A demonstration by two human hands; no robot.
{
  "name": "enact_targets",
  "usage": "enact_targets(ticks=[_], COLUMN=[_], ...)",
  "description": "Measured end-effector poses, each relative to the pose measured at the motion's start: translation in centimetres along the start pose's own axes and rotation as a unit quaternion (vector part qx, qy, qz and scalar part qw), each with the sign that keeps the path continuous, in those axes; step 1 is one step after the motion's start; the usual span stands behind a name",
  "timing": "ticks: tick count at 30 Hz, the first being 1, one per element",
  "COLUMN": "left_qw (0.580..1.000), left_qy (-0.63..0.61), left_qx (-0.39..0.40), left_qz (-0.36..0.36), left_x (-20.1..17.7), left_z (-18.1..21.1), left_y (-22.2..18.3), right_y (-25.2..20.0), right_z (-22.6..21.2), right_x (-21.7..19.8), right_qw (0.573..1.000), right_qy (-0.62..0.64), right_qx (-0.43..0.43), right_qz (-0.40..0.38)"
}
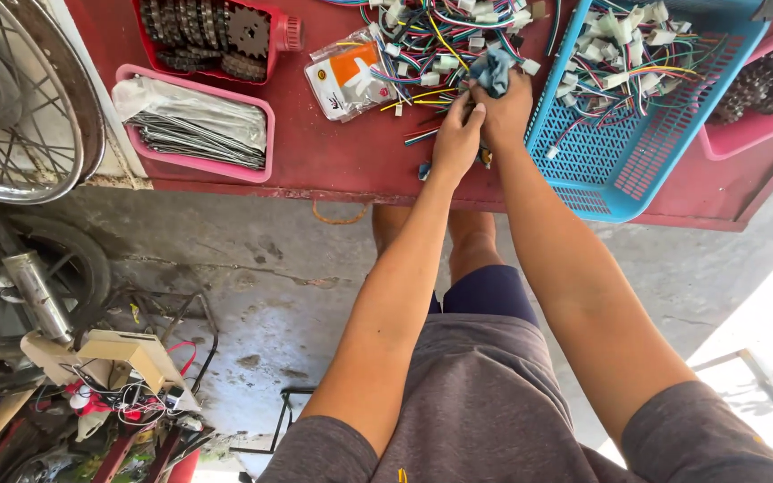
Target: Inspecting and organizing motorcycle electrical wiring harnesses and connectors on a workbench.
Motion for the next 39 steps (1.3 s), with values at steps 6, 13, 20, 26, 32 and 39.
enact_targets(ticks=[6, 13, 20, 26, 32, 39], left_qw=[0.99, 0.981, 0.969, 0.96, 0.915, 0.895], left_qy=[0.071, 0.074, -0.004, -0.01, 0.068, 0.129], left_qx=[0.107, 0.165, 0.242, 0.276, 0.397, 0.426], left_qz=[0.062, 0.063, 0.045, 0.036, -0.003, 0.019], left_x=[-2.3, -4.0, -5.7, -7.2, -8.0, -10.3], left_z=[4.4, 13.4, 24.9, 30.5, 38.2, 41.3], left_y=[-1.8, -5.3, -12.2, -18.0, -25.0, -27.0], right_y=[-0.8, -5.8, -10.9, -13.4, -17.4, -18.7], right_z=[-3.5, -10.4, -22.4, -29.8, -37.6, -39.8], right_x=[-1.4, -8.0, -17.2, -23.4, -26.2, -25.0], right_qw=[0.996, 0.966, 0.847, 0.87, 0.929, 0.943], right_qy=[0.054, 0.192, 0.492, 0.47, 0.184, 0.002], right_qx=[-0.004, 0.153, 0.15, -0.078, -0.318, -0.331], right_qz=[-0.067, -0.078, -0.132, -0.125, -0.04, -0.036])
Point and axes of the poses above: each hand's wrist, its own y-axis towards the middle knuckle, its own x-axis out of the palm, z = x × y, the point moved 10 cm from there along y, towards the middle knuckle, and after that the axes turned 7 degrees about x, right-handed, at the moved point
